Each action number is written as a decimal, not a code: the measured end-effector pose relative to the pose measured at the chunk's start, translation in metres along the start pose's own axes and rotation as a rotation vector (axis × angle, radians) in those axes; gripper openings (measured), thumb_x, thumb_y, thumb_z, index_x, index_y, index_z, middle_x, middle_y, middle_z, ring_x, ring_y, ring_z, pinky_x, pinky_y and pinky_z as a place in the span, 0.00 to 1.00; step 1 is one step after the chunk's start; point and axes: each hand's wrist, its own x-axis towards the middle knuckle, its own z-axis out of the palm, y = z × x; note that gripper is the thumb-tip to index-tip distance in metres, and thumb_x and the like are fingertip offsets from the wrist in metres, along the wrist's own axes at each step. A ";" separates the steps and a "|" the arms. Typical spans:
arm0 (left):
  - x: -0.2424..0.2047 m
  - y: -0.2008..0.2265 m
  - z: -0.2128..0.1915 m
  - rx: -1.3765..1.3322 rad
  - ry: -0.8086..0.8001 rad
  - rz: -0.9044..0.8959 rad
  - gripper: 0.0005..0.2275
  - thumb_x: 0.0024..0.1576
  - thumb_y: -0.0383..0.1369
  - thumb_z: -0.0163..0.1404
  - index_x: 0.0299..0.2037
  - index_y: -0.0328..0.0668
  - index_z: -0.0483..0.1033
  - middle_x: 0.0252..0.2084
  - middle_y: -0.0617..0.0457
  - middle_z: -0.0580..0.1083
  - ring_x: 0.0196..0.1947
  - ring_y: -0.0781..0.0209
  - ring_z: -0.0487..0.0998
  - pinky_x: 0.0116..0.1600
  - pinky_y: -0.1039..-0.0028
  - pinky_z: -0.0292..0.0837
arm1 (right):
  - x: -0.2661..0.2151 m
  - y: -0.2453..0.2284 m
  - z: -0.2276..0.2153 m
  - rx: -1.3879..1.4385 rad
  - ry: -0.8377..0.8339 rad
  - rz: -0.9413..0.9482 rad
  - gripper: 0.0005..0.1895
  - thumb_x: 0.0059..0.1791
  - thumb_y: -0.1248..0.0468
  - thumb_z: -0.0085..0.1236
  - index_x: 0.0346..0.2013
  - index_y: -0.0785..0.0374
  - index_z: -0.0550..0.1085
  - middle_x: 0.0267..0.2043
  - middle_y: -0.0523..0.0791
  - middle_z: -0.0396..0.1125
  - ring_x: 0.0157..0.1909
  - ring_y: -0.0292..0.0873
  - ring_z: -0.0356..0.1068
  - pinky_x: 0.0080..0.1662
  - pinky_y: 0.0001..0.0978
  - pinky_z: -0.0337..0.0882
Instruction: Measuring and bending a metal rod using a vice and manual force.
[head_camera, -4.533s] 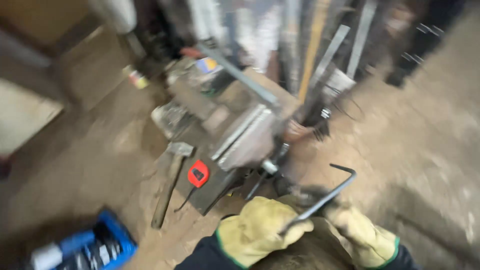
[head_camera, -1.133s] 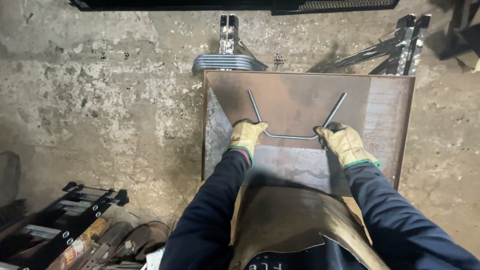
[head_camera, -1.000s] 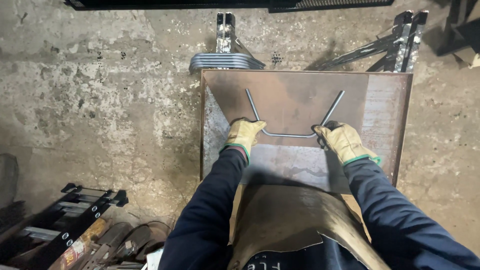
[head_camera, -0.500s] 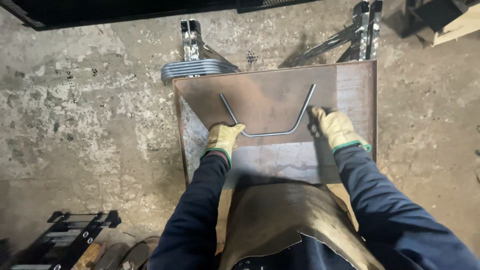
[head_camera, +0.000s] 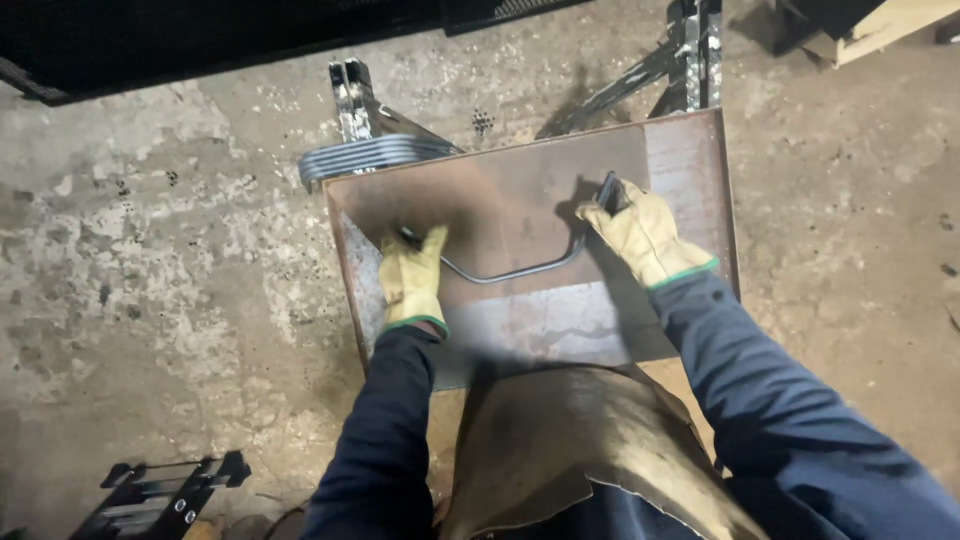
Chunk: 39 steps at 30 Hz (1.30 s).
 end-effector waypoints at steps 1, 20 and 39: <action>0.008 -0.020 0.021 0.072 0.053 0.079 0.29 0.55 0.42 0.49 0.69 0.49 0.66 0.54 0.38 0.78 0.48 0.43 0.82 0.48 0.58 0.78 | -0.012 -0.003 -0.005 0.060 0.060 -0.078 0.22 0.48 0.47 0.64 0.42 0.62 0.77 0.38 0.54 0.75 0.42 0.59 0.73 0.42 0.45 0.72; -0.192 0.138 -0.069 -0.346 -0.740 1.129 0.24 0.65 0.52 0.42 0.32 0.36 0.77 0.31 0.39 0.78 0.35 0.40 0.80 0.43 0.60 0.75 | 0.085 0.141 0.036 0.665 0.605 0.523 0.23 0.52 0.48 0.56 0.29 0.68 0.78 0.26 0.47 0.71 0.27 0.44 0.66 0.34 0.41 0.66; -0.131 0.071 -0.047 -0.720 -0.417 0.750 0.13 0.68 0.38 0.40 0.40 0.40 0.75 0.30 0.50 0.77 0.29 0.54 0.78 0.36 0.65 0.73 | 0.088 0.094 0.011 0.112 0.271 0.374 0.34 0.53 0.42 0.60 0.42 0.77 0.77 0.41 0.65 0.72 0.47 0.62 0.72 0.49 0.48 0.69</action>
